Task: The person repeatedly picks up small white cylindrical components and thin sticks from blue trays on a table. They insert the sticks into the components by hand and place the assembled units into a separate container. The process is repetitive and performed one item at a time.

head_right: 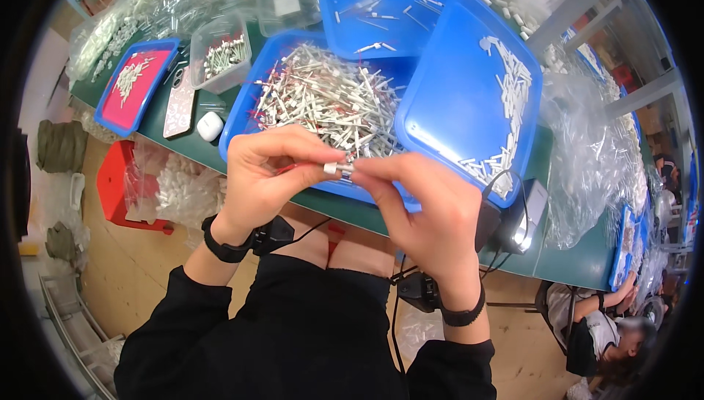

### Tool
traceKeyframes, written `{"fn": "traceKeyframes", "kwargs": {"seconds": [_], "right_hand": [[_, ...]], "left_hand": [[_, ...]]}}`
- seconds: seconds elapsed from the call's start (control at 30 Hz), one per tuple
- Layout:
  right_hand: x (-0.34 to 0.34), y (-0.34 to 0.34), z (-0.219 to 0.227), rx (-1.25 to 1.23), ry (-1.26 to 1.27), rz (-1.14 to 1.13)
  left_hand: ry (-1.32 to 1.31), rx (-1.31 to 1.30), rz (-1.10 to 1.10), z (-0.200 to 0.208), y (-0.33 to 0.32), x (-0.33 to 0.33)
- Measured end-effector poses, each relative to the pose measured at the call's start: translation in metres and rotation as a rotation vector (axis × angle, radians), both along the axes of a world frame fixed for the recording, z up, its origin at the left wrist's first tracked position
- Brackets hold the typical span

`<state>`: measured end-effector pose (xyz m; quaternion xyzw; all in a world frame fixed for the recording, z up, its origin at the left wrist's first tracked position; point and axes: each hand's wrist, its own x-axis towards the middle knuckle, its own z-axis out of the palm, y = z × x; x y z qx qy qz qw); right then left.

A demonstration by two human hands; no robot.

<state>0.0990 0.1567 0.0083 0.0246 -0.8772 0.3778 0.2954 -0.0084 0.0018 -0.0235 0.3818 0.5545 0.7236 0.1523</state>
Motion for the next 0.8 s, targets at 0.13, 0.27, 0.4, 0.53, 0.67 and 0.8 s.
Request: {"fn": "traceKeyframes", "kwargs": {"seconds": [0.13,0.27,0.4,0.53,0.67,0.8], "right_hand": [[-0.032,0.008,-0.007,0.024,0.034,-0.089],[-0.067,0.025,-0.017,0.215,-0.08,-0.177],[-0.062,0.04,-0.022,0.293,-0.029,-0.162],[-0.029,0.09,-0.001,0.203,-0.227,-0.352],[0.006,0.186,-0.02,0.255,-0.637,-0.597],[0.006,0.218,-0.05,0.222,-0.915,-0.703]], "left_hand": [[0.289,-0.181,0.229,0.012,0.0,-0.04],[0.674,-0.79,0.663,0.019,-0.036,-0.149],[0.573,-1.139,0.683,-0.009,-0.046,-0.224],[0.422,-1.274,0.667,-0.047,-0.047,-0.252],[0.434,-1.229,0.695,-0.055,-0.03,-0.252],[0.324,-1.253,0.669,-0.049,-0.034,-0.257]]}}
